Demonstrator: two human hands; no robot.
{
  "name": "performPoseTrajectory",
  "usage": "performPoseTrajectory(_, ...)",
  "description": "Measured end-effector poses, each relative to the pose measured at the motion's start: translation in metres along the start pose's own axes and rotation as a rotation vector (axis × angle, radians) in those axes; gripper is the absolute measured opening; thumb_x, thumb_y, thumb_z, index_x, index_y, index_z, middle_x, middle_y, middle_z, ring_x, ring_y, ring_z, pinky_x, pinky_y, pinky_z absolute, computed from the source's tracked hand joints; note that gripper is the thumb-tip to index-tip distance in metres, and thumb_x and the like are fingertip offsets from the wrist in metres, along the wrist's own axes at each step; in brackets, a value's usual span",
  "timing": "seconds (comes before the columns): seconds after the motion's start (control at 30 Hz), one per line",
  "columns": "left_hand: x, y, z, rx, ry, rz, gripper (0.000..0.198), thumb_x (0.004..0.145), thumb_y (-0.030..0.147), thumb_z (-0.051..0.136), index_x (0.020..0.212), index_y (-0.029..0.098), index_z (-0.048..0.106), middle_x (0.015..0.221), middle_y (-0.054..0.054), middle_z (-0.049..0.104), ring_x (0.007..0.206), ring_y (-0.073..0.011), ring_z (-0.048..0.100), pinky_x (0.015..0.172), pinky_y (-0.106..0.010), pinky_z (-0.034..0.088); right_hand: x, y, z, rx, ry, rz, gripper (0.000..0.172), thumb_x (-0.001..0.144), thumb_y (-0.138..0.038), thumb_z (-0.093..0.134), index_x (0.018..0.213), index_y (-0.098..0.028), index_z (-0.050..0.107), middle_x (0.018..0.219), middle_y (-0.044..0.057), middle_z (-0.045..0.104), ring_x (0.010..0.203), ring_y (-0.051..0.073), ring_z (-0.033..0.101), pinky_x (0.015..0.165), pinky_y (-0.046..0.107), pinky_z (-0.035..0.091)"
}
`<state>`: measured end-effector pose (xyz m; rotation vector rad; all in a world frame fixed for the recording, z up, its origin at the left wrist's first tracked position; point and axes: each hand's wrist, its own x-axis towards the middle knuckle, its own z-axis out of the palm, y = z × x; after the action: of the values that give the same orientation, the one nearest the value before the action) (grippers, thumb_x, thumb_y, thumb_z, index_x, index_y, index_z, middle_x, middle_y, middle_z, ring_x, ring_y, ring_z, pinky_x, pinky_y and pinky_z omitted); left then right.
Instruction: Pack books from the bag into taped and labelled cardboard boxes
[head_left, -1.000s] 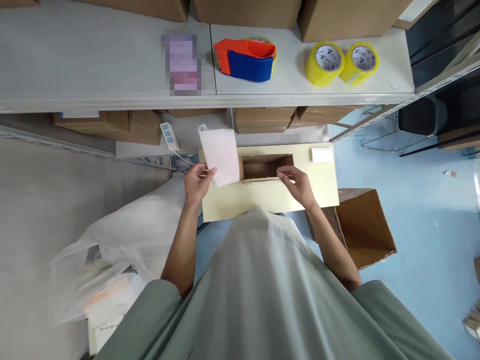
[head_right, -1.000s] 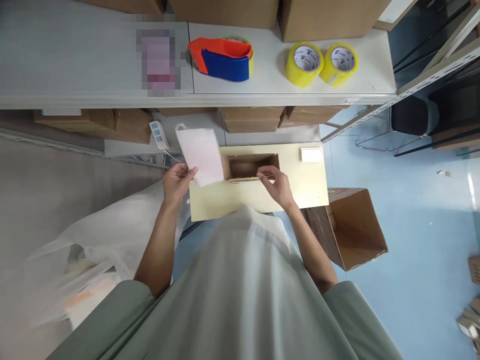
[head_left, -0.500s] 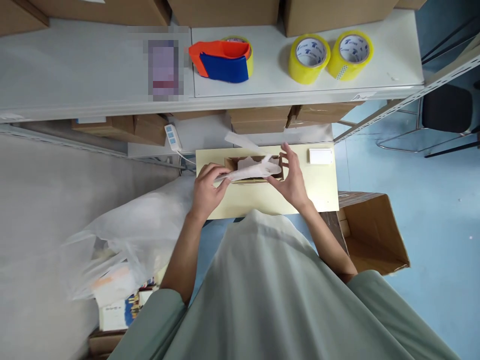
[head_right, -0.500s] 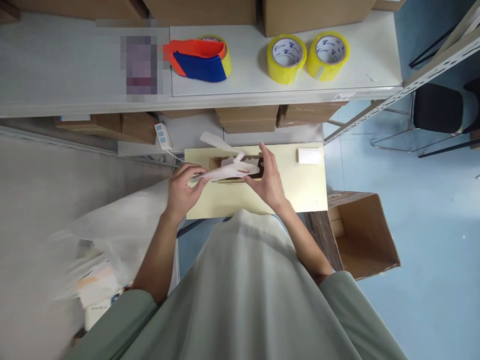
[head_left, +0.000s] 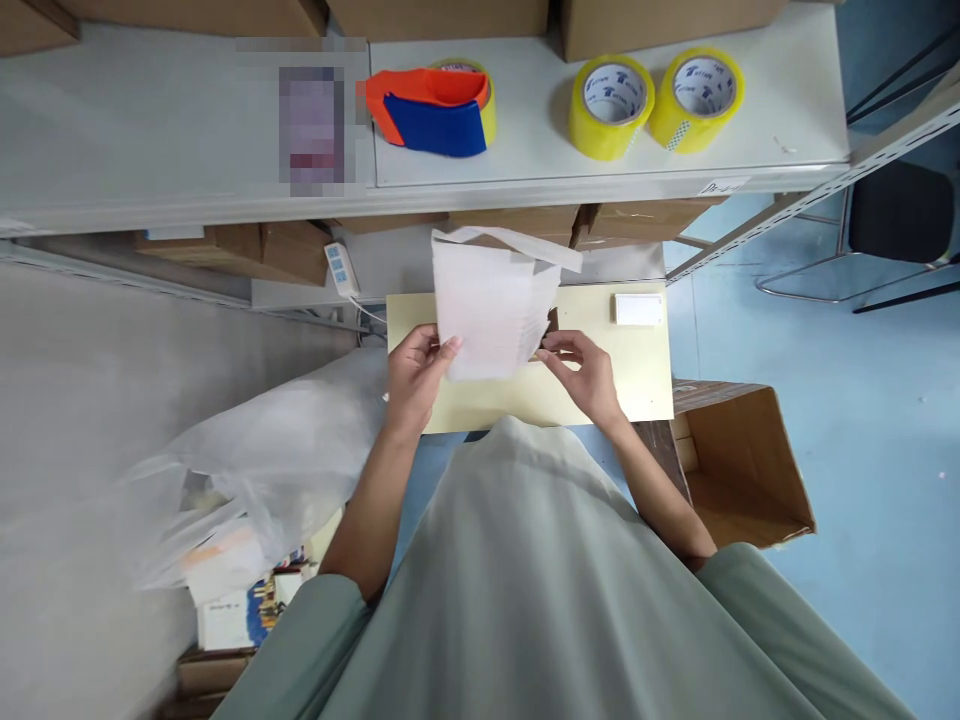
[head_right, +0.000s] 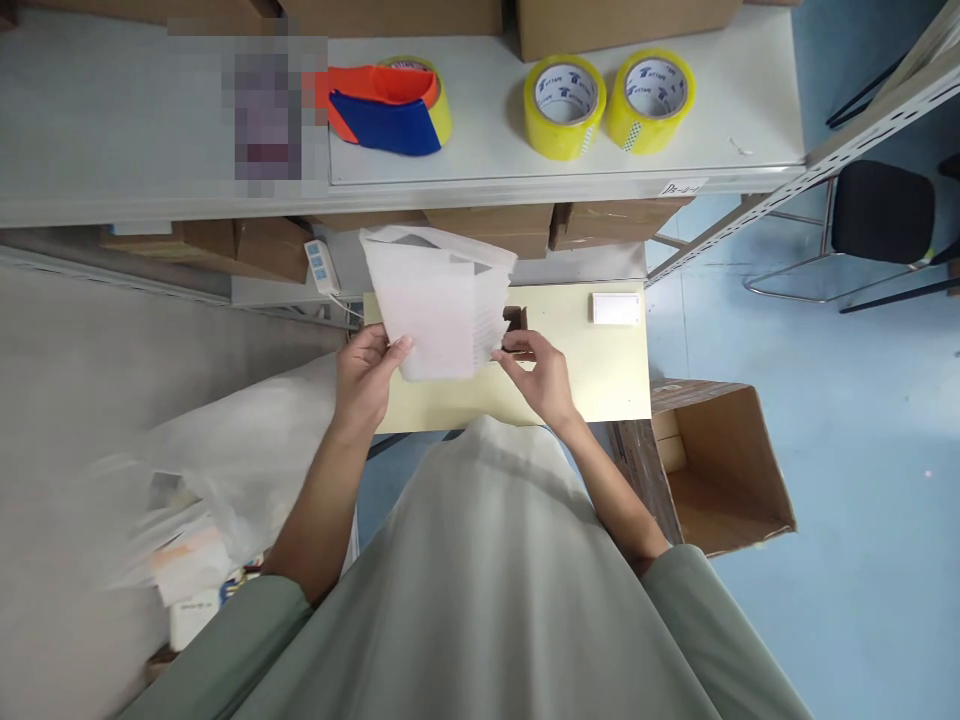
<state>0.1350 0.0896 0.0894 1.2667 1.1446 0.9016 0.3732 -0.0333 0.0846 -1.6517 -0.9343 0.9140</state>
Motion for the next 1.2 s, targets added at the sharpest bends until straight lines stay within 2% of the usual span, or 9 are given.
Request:
performPoseTrajectory(0.17, -0.005, -0.012, 0.008, -0.23, -0.034, -0.183, 0.053, 0.076, 0.06, 0.1, 0.106, 0.022, 0.08, 0.104, -0.007, 0.082, 0.11, -0.0275, 0.077, 0.102, -0.04, 0.058, -0.005, -0.014, 0.027, 0.061, -0.035, 0.023, 0.053, 0.096, -0.077, 0.077, 0.117, -0.028, 0.079, 0.116, 0.007, 0.084, 0.108, 0.027, 0.081, 0.102, 0.048, 0.071)
performPoseTrajectory(0.37, -0.01, -0.024, 0.008, -0.284, -0.035, -0.249, 0.056, 0.073, 0.063, 0.1, 0.105, 0.022, 0.08, 0.101, -0.006, 0.082, 0.107, -0.026, 0.076, 0.097, -0.037, 0.059, -0.002, -0.02, 0.044, 0.018, -0.074, 0.056, 0.057, 0.093, -0.075, 0.08, 0.126, -0.028, 0.075, 0.119, 0.008, 0.083, 0.102, 0.028, 0.08, 0.093, 0.047, 0.072)
performPoseTrajectory(0.47, -0.013, -0.027, 0.009, -0.262, -0.029, -0.253, 0.053, 0.074, 0.062, 0.1, 0.101, 0.022, 0.079, 0.099, -0.005, 0.081, 0.102, -0.0242, 0.075, 0.094, -0.036, 0.058, -0.005, -0.024, 0.047, -0.092, 0.041, -0.022, 0.074, 0.091, -0.075, 0.084, 0.147, -0.03, 0.065, 0.14, 0.012, 0.076, 0.121, 0.033, 0.076, 0.101, 0.054, 0.07)
performPoseTrajectory(0.57, -0.016, -0.027, 0.01, -0.254, -0.005, -0.229, 0.049, 0.075, 0.06, 0.1, 0.098, 0.022, 0.08, 0.098, -0.004, 0.08, 0.097, -0.0222, 0.073, 0.09, -0.034, 0.057, -0.008, -0.028, 0.047, -0.204, 0.157, -0.102, 0.068, 0.097, -0.07, 0.079, 0.15, -0.031, 0.061, 0.151, 0.014, 0.068, 0.131, 0.034, 0.071, 0.108, 0.056, 0.066)
performPoseTrajectory(0.67, -0.017, -0.024, 0.011, -0.265, 0.012, -0.213, 0.048, 0.073, 0.058, 0.102, 0.096, 0.021, 0.081, 0.097, -0.004, 0.08, 0.092, -0.0203, 0.071, 0.086, -0.031, 0.055, -0.007, -0.028, 0.046, -0.22, 0.123, -0.066, 0.049, 0.104, -0.066, 0.071, 0.137, -0.03, 0.068, 0.132, 0.012, 0.076, 0.11, 0.029, 0.077, 0.097, 0.05, 0.068)
performPoseTrajectory(0.73, -0.016, -0.023, 0.011, -0.276, 0.01, -0.211, 0.047, 0.073, 0.057, 0.102, 0.095, 0.021, 0.081, 0.096, -0.004, 0.079, 0.092, -0.0199, 0.07, 0.085, -0.031, 0.054, -0.005, -0.025, 0.048, -0.172, 0.069, -0.013, 0.047, 0.105, -0.069, 0.068, 0.13, -0.029, 0.07, 0.117, 0.009, 0.081, 0.099, 0.027, 0.078, 0.091, 0.047, 0.069)
performPoseTrajectory(1.0, -0.012, -0.031, 0.005, -0.241, -0.07, -0.235, 0.052, 0.078, 0.064, 0.097, 0.101, 0.021, 0.08, 0.103, -0.007, 0.081, 0.101, -0.0246, 0.075, 0.09, -0.034, 0.059, -0.005, -0.015, 0.056, 0.078, -0.017, 0.091, 0.069, 0.093, -0.086, 0.072, 0.128, -0.026, 0.075, 0.12, 0.01, 0.087, 0.101, 0.029, 0.083, 0.088, 0.044, 0.071)
performPoseTrajectory(1.1, -0.005, -0.038, 0.001, -0.093, -0.116, -0.166, 0.058, 0.082, 0.068, 0.093, 0.113, 0.022, 0.079, 0.113, -0.011, 0.081, 0.108, -0.028, 0.076, 0.096, -0.038, 0.061, -0.004, -0.015, 0.052, 0.02, -0.053, 0.071, 0.066, 0.094, -0.084, 0.073, 0.129, -0.028, 0.075, 0.121, 0.009, 0.086, 0.098, 0.029, 0.083, 0.084, 0.043, 0.07)
performPoseTrajectory(1.2, 0.005, -0.032, -0.004, 0.195, -0.051, 0.085, 0.075, 0.088, 0.067, 0.089, 0.146, 0.024, 0.068, 0.144, -0.017, 0.072, 0.133, -0.0337, 0.07, 0.112, -0.047, 0.059, 0.002, -0.021, 0.041, -0.186, -0.05, -0.026, 0.053, 0.105, -0.073, 0.064, 0.132, -0.028, 0.075, 0.118, 0.008, 0.086, 0.096, 0.029, 0.082, 0.086, 0.043, 0.067)
